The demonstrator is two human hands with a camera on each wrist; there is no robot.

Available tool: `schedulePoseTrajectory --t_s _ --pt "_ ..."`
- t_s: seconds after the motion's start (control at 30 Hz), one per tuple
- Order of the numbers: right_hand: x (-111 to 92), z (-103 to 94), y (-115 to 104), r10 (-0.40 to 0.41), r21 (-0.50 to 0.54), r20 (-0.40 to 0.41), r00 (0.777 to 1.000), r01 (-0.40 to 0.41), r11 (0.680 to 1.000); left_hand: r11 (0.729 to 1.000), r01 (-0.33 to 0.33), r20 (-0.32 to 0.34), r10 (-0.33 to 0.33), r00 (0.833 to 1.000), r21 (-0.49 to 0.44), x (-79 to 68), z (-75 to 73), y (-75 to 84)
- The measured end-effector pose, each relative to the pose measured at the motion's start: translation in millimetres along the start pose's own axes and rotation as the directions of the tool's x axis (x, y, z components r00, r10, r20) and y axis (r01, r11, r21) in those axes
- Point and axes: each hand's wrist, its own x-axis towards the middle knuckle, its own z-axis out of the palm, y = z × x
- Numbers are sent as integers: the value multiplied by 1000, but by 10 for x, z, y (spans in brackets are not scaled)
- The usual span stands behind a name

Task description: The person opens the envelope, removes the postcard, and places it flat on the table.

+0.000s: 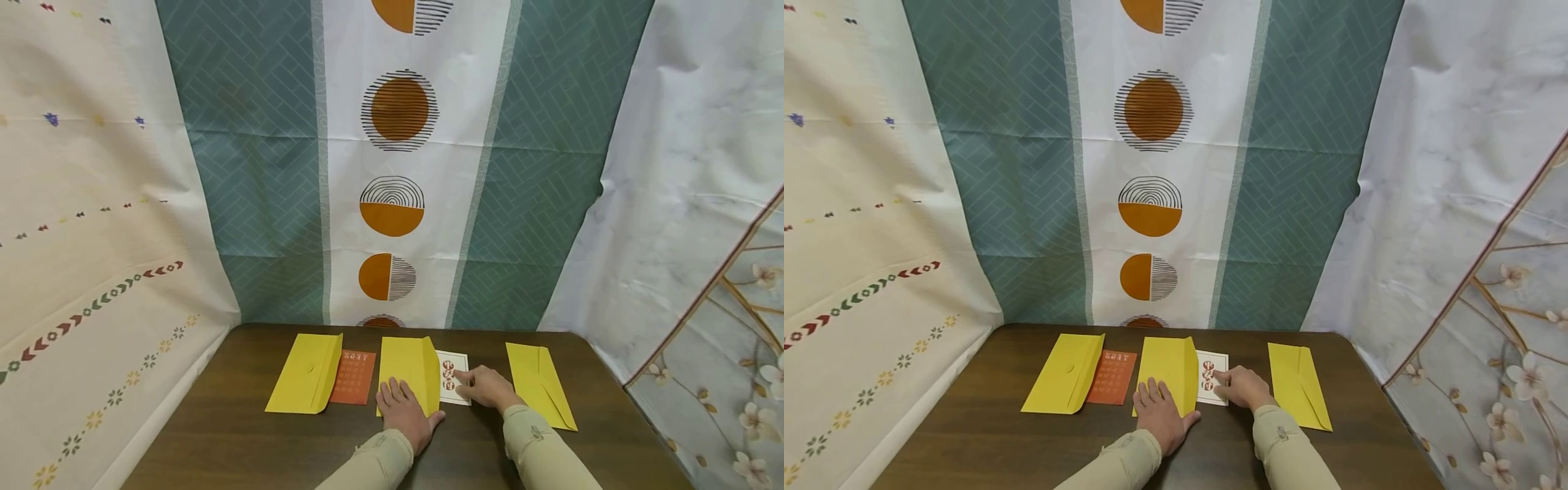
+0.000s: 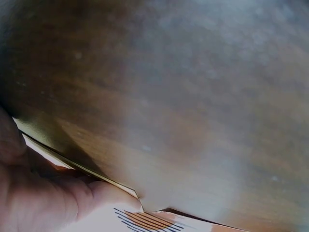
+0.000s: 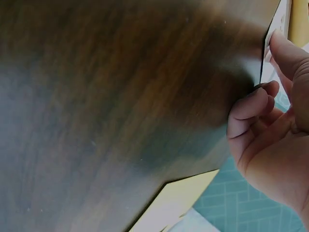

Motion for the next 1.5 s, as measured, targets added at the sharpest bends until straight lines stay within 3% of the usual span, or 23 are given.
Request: schedulePoseTrajectory --t_s 0.23,0.43,0.5,0.57,0.63,0.67,0.8,0.87,0.93,1.07,1.13,1.33,1.5 --pt "-18 22 43 -18 34 -1 1000 18 999 1000 -5 1 5 1000 -8 -32 -17 1" --pt "-29 -27 91 -44 167 21 999 40 985 999 -5 55 7 998 -34 -21 -107 -17" --pt "-46 -59 106 -37 208 27 999 30 978 999 -38 57 39 998 -8 -8 -127 -25" --pt "-60 -79 119 -31 247 23 999 24 969 992 -108 15 108 994 64 7 -156 -44" --pt "-77 -99 134 -18 280 12 1000 14 960 967 -198 -83 214 973 163 23 -196 -67" --pt "-89 -112 138 -14 297 -2 1000 14 955 948 -239 -148 273 951 209 32 -220 -80" --pt "-176 -218 175 11 330 -109 994 25 944 892 -352 -379 442 813 283 62 -355 -135" --pt "-245 -312 224 -8 305 -163 987 58 950 877 -395 -419 479 771 275 66 -424 -161" --pt "-334 -428 298 -29 282 -189 982 83 956 868 -423 -412 497 764 261 63 -480 -179" --pt "-519 -657 514 -65 252 -183 981 110 962 859 -451 -368 511 777 241 48 -533 -190" --pt "-600 -756 635 -58 236 -176 983 99 967 856 -460 -364 516 775 235 32 -537 -181" --pt "-801 -1005 916 -42 168 -191 981 75 983 827 -509 -387 562 731 239 -47 -509 -70" --pt "-873 -1107 1047 -1 125 -214 977 28 992 783 -572 -317 622 716 245 -135 -515 90"
